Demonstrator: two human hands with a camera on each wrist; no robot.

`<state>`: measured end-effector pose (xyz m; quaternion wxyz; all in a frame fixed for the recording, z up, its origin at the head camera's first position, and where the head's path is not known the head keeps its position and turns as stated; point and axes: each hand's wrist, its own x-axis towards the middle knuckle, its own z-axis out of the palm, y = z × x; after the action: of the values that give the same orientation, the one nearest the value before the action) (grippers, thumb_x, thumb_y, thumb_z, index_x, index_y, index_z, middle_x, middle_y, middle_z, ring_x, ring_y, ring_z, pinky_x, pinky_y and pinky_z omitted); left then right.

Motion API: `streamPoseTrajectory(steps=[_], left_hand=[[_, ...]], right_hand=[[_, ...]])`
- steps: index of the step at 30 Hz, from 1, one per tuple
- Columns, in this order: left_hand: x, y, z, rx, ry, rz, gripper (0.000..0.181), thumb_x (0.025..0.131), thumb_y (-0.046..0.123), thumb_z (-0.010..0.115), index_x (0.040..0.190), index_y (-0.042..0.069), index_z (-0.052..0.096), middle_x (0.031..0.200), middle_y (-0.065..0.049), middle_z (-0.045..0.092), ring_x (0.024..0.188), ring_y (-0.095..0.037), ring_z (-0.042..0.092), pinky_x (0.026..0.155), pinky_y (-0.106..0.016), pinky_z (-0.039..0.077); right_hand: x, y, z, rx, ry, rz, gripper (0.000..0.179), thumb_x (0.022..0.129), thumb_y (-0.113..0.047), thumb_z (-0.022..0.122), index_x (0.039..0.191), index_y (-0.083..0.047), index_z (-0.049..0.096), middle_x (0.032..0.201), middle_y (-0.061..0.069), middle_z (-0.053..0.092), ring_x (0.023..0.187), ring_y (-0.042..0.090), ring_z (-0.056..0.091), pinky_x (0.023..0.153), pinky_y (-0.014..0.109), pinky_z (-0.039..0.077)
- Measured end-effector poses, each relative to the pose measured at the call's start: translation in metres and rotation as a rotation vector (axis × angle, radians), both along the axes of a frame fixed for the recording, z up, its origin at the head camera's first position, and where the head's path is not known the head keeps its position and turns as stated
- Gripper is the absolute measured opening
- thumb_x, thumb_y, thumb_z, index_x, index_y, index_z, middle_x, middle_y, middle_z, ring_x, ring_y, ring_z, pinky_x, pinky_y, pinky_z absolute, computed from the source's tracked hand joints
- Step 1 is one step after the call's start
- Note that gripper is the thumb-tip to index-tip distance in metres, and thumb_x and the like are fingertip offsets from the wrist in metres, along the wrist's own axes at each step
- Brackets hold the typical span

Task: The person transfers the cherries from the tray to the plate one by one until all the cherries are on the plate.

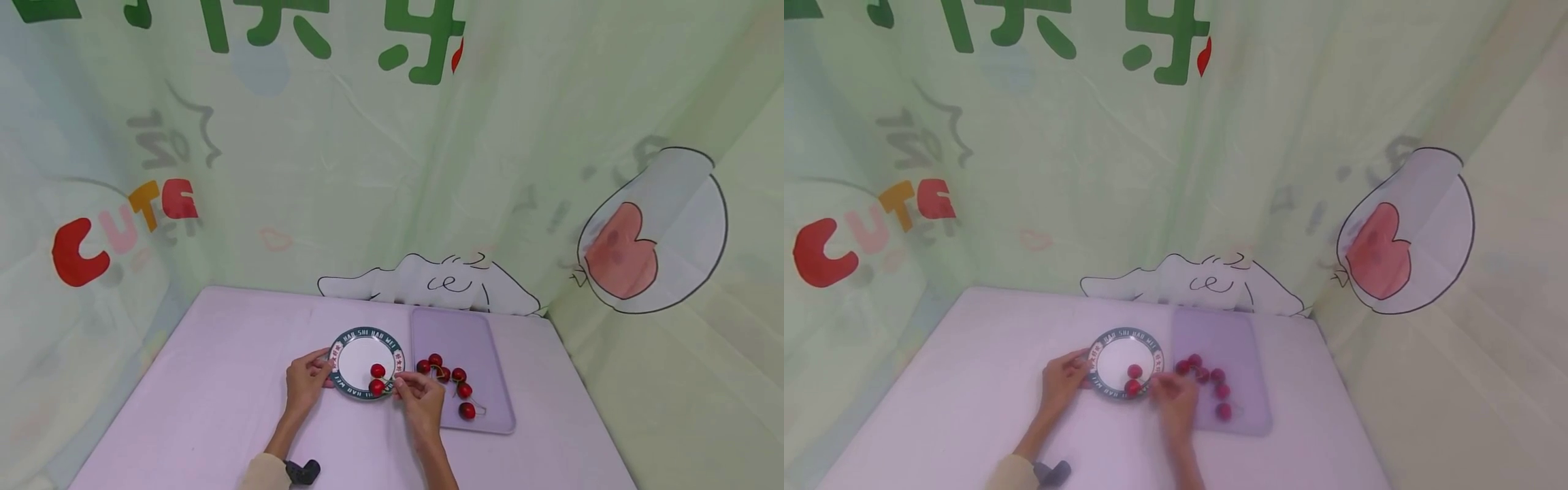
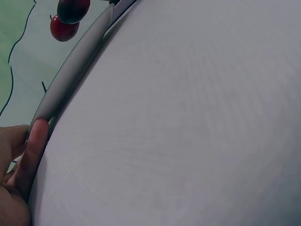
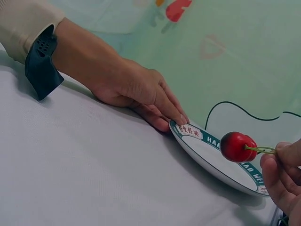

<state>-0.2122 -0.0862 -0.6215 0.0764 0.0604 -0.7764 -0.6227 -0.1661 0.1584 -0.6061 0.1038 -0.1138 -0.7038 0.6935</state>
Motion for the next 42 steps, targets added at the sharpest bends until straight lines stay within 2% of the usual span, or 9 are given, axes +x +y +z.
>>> streamPoseTrajectory(steps=[6, 11, 20, 36, 42], left_hand=[[0.0, -0.002, 0.001, 0.013, 0.007, 0.0, 0.036, 0.102, 0.005, 0.076, 0.137, 0.002, 0.074, 0.092, -0.014, 0.074, 0.057, -0.015, 0.072, 0.058, -0.014, 0.058], [-0.001, -0.001, 0.0, 0.009, -0.001, 0.006, 0.036, 0.101, 0.005, 0.076, 0.137, 0.002, 0.075, 0.091, -0.012, 0.074, 0.057, -0.015, 0.072, 0.057, -0.015, 0.059], [0.001, 0.0, -0.003, -0.005, -0.008, 0.009, 0.036, 0.102, 0.006, 0.076, 0.138, 0.005, 0.075, 0.091, -0.012, 0.073, 0.058, -0.016, 0.073, 0.058, -0.015, 0.058], [0.0, 0.001, -0.003, -0.014, -0.014, 0.014, 0.035, 0.102, 0.006, 0.076, 0.138, 0.004, 0.075, 0.091, -0.012, 0.075, 0.057, -0.015, 0.072, 0.059, -0.015, 0.059], [0.001, 0.002, -0.001, -0.016, -0.01, 0.022, 0.036, 0.102, 0.006, 0.075, 0.138, 0.004, 0.075, 0.091, -0.013, 0.075, 0.057, -0.015, 0.073, 0.06, -0.014, 0.059]], right_hand=[[0.004, -0.008, 0.012, 0.023, -0.034, -0.009, 0.015, 0.1, -0.003, 0.077, 0.114, -0.001, 0.082, 0.099, 0.011, 0.078, 0.079, 0.019, 0.077, 0.074, 0.022, 0.066], [0.006, -0.011, 0.017, 0.01, -0.034, -0.01, 0.015, 0.099, 0.001, 0.077, 0.113, 0.003, 0.081, 0.097, 0.012, 0.078, 0.077, 0.018, 0.077, 0.072, 0.025, 0.067], [0.001, -0.015, 0.009, 0.005, -0.04, 0.014, 0.013, 0.099, -0.005, 0.079, 0.112, -0.002, 0.083, 0.098, 0.012, 0.078, 0.079, 0.019, 0.078, 0.073, 0.023, 0.067], [0.005, -0.027, 0.023, -0.002, -0.064, 0.017, 0.019, 0.1, -0.004, 0.078, 0.117, 0.005, 0.08, 0.097, 0.013, 0.079, 0.076, 0.016, 0.076, 0.072, 0.019, 0.065], [0.002, -0.029, 0.02, -0.033, -0.067, 0.026, 0.019, 0.099, -0.004, 0.08, 0.116, 0.005, 0.08, 0.098, 0.013, 0.081, 0.076, 0.015, 0.076, 0.071, 0.02, 0.065]])
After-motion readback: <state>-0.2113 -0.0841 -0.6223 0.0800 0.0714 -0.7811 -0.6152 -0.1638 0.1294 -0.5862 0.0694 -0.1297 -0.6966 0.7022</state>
